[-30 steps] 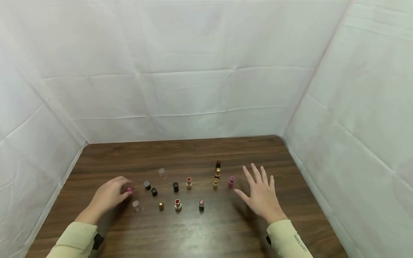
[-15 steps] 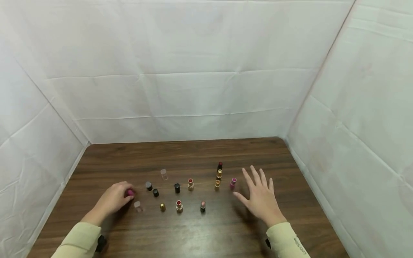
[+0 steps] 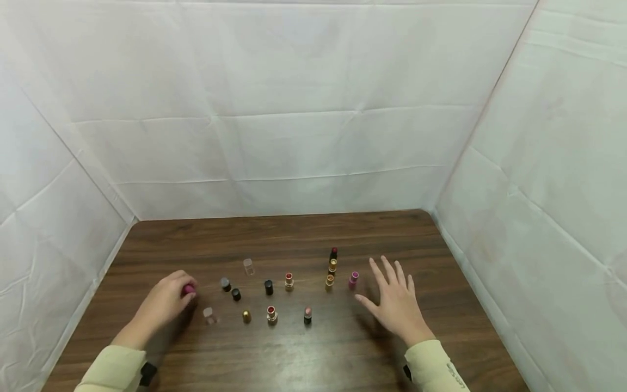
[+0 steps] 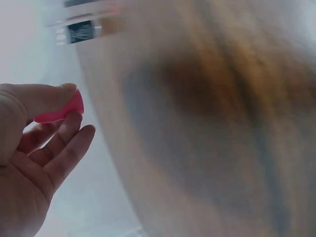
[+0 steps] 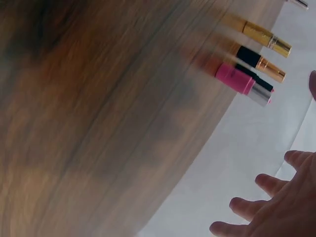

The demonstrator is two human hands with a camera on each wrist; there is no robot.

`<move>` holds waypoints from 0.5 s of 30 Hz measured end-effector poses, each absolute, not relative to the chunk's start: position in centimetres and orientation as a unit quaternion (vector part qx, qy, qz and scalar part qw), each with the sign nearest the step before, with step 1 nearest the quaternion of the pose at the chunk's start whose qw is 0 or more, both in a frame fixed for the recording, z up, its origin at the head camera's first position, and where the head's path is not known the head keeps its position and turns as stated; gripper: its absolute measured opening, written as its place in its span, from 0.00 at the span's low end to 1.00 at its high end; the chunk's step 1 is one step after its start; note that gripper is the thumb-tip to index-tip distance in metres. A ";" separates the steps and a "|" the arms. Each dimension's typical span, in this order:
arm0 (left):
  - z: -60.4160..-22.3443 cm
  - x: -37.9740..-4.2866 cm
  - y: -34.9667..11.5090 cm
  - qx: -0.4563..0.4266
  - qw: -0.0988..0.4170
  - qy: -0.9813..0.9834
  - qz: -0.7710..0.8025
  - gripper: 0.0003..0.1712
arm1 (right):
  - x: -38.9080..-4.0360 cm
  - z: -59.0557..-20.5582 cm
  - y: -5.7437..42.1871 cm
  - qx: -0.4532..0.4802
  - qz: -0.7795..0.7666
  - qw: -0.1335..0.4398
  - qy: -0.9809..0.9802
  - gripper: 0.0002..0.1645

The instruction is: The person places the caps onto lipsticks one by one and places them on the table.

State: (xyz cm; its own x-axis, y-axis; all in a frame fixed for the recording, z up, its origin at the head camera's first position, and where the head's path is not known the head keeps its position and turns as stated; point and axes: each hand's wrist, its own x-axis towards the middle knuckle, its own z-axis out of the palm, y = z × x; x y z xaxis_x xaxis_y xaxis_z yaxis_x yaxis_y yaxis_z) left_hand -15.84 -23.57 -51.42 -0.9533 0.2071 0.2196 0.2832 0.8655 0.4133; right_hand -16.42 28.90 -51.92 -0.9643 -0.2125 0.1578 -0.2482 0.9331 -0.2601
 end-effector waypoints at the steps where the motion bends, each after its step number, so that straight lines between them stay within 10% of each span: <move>1: -51.1 -15.7 -23.6 -0.128 0.099 -0.961 -0.225 0.09 | -16.5 -52.0 28.8 0.119 0.144 0.061 -0.981 0.59; 15: -48.0 -14.9 -22.2 -0.154 0.152 -0.949 -0.227 0.10 | -18.3 -54.4 27.5 0.045 0.305 -0.046 -0.950 0.63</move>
